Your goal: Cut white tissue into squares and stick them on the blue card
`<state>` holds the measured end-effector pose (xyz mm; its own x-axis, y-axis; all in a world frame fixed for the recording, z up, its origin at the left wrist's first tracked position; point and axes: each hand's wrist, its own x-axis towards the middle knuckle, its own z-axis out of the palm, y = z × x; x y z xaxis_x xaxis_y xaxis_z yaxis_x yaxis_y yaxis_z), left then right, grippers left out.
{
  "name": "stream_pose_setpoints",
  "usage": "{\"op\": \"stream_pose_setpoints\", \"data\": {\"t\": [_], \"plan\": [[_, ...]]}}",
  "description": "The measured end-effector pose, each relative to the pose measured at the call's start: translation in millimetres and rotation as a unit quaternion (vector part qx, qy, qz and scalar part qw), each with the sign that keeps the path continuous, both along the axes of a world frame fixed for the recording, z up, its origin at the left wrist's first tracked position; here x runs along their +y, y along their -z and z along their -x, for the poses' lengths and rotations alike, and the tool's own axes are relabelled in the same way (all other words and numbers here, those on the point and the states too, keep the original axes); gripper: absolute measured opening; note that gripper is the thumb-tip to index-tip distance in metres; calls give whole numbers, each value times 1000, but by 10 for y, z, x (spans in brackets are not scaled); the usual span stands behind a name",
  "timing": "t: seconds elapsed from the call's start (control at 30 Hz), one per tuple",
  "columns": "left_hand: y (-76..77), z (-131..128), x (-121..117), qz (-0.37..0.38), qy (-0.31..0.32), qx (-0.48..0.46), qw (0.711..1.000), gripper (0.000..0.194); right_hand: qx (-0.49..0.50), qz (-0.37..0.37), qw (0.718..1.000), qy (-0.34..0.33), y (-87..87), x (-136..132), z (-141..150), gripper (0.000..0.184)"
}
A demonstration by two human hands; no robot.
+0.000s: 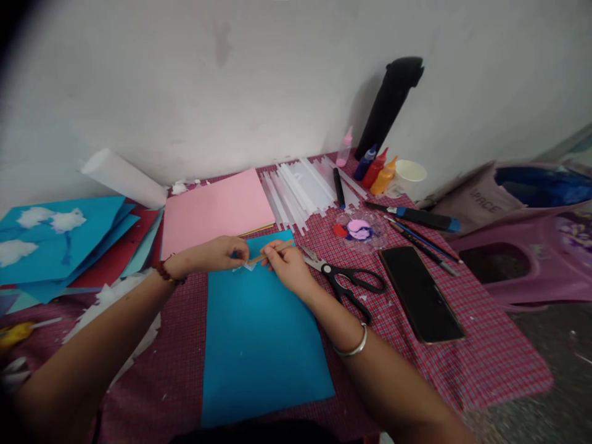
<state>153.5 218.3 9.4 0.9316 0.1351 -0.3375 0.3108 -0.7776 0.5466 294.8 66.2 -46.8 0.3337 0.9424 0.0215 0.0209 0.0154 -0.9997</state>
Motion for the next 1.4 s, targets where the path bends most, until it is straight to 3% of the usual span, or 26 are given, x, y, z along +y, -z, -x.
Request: {"op": "stream_pose_setpoints", "data": {"t": [0.13, 0.23, 0.37, 0.47, 0.6, 0.67, 0.8, 0.9, 1.03, 1.2, 1.4], "plan": [[-28, 52, 8, 11, -63, -40, 997, 16, -9, 5, 1000, -12, -10, 7, 14, 25], [-75, 216, -63, -34, -137, -82, 987, 22, -14, 6, 1000, -14, -27, 7, 21, 23], [-49, 567, -379, -130, -183, -91, 970, 27, -27, 4, 999, -18, -22, 9, 31, 24], [44, 782, -676, -154, -207, -101, 961, 25, -26, 1, 999, -18, 2, 6, 38, 26], [105, 827, -822, -171, -247, -147, 943, 15, 14, 5, 1000, 13, -1, -19, 36, 30], [76, 741, -773, -190, -230, -170, 939, 16, 28, 6, 999, 26, -23, -35, 32, 31], [21, 466, -635, -221, -130, -147, 955, 32, 39, 8, 999, 37, -54, -60, 14, 32], [47, 283, -561, -237, -81, -100, 963, 25, 46, 7, 998, 51, -46, -71, -14, 33], [34, 136, -375, -195, -90, -91, 972, 12, 63, -2, 996, 71, -31, -77, -52, 32], [-82, 54, -112, -145, -108, -160, 970, 11, 91, -19, 991, 101, -30, -82, -73, 30], [63, 177, -177, -158, -103, -149, 971, 11, 96, -26, 987, 129, -57, -93, -54, 27]]}}
